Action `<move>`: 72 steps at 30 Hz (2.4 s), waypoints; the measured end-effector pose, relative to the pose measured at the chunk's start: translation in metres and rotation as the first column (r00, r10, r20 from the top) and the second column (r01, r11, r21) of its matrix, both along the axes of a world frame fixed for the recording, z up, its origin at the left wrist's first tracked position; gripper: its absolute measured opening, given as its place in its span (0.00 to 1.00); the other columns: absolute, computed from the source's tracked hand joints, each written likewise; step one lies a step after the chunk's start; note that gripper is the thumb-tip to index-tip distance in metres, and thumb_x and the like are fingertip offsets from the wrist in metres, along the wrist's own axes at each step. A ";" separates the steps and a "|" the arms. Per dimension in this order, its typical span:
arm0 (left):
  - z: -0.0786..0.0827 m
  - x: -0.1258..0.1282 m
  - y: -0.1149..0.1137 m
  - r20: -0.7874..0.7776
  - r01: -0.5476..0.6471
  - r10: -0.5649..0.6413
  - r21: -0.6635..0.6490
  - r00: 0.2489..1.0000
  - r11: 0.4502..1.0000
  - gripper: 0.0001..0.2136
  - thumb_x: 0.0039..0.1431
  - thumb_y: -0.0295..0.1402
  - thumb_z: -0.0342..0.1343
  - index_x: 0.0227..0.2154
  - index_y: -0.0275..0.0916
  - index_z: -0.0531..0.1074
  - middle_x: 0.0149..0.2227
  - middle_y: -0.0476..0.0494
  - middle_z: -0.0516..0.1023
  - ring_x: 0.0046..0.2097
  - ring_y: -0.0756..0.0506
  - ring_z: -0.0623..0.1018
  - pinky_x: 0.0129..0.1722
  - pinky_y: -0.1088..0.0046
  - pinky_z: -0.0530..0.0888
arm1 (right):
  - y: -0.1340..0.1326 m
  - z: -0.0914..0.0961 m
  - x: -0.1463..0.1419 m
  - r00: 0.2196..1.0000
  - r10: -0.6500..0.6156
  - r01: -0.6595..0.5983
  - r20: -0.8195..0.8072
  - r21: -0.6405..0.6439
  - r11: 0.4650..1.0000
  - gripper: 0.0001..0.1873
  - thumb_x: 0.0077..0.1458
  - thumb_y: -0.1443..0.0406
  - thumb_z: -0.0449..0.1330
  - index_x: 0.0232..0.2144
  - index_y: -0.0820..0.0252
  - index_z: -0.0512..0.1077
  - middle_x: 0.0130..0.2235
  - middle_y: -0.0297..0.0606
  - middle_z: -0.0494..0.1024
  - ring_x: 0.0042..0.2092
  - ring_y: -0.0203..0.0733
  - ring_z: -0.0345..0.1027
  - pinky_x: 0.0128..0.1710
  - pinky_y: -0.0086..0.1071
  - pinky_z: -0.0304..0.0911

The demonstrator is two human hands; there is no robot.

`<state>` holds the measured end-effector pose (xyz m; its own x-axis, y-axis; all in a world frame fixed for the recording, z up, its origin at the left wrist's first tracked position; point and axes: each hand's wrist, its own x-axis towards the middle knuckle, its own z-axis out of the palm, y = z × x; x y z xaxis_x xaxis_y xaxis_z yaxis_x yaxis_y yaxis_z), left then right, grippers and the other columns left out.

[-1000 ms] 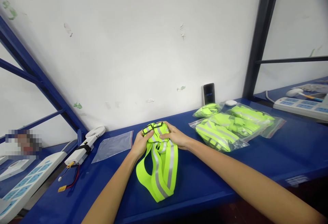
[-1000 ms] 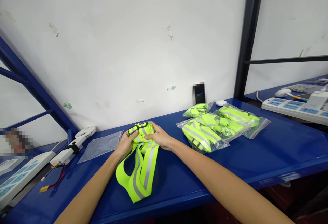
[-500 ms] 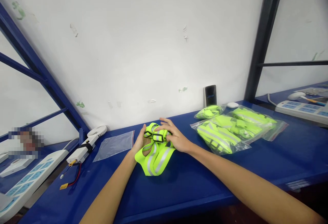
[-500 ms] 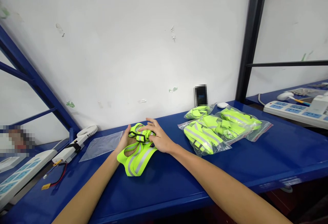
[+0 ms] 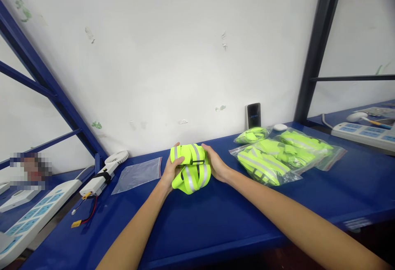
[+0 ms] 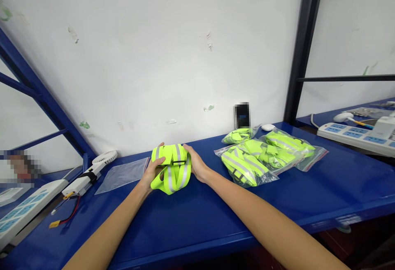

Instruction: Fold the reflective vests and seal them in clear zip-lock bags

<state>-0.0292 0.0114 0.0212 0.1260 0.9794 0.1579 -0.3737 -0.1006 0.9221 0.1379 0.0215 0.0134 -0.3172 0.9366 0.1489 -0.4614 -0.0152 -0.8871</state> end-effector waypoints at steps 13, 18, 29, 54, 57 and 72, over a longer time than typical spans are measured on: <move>-0.015 -0.005 0.011 -0.327 0.082 -0.048 0.091 0.944 0.992 0.42 0.43 0.22 0.58 0.64 0.48 0.53 0.58 0.44 0.68 0.56 0.39 0.70 0.54 0.64 0.67 | 0.003 0.001 -0.002 0.961 -0.247 0.248 -0.122 -0.002 0.969 0.15 0.45 0.56 0.67 0.30 0.57 0.68 0.31 0.30 0.73 0.35 0.38 0.67 0.37 0.30 0.62; -0.021 -0.004 0.017 -0.413 -0.007 0.072 0.157 0.908 0.988 0.41 0.42 0.21 0.55 0.63 0.46 0.57 0.58 0.45 0.69 0.56 0.39 0.69 0.56 0.64 0.65 | 0.006 0.001 -0.002 0.950 -0.286 0.295 -0.125 0.062 0.953 0.14 0.50 0.53 0.61 0.28 0.58 0.70 0.31 0.30 0.72 0.34 0.37 0.64 0.36 0.29 0.60; -0.013 -0.002 0.009 -0.477 0.044 0.062 0.208 0.877 0.977 0.31 0.42 0.22 0.56 0.54 0.39 0.64 0.45 0.46 0.73 0.45 0.43 0.72 0.46 0.69 0.67 | 0.008 0.003 0.013 0.875 -0.445 0.381 0.190 0.296 0.876 0.21 0.52 0.48 0.58 0.28 0.60 0.73 0.28 0.34 0.74 0.31 0.40 0.64 0.31 0.31 0.56; -0.023 -0.002 0.015 -0.209 -0.073 0.076 0.019 0.975 0.997 0.31 0.44 0.25 0.60 0.54 0.44 0.62 0.41 0.46 0.75 0.35 0.46 0.77 0.35 0.67 0.75 | -0.010 0.012 0.014 0.799 -0.449 -0.059 0.399 0.796 0.603 0.26 0.50 0.71 0.55 0.53 0.54 0.64 0.51 0.41 0.69 0.51 0.46 0.64 0.51 0.40 0.59; -0.021 0.003 0.015 -0.064 -0.008 0.000 -0.134 0.998 0.991 0.24 0.45 0.27 0.61 0.48 0.41 0.66 0.43 0.43 0.76 0.39 0.43 0.79 0.38 0.63 0.77 | -0.004 0.007 0.017 0.788 -0.500 -0.006 0.359 0.816 0.578 0.25 0.50 0.73 0.52 0.51 0.54 0.64 0.49 0.40 0.71 0.49 0.45 0.66 0.51 0.39 0.60; -0.025 0.001 0.010 -0.481 0.094 -0.036 0.096 0.876 0.991 0.36 0.53 0.39 0.63 0.61 0.41 0.53 0.34 0.43 0.78 0.31 0.44 0.80 0.32 0.68 0.76 | 0.013 0.001 0.022 0.699 -0.585 0.331 0.411 0.540 0.774 0.19 0.45 0.68 0.57 0.42 0.55 0.66 0.38 0.34 0.73 0.39 0.43 0.67 0.43 0.37 0.62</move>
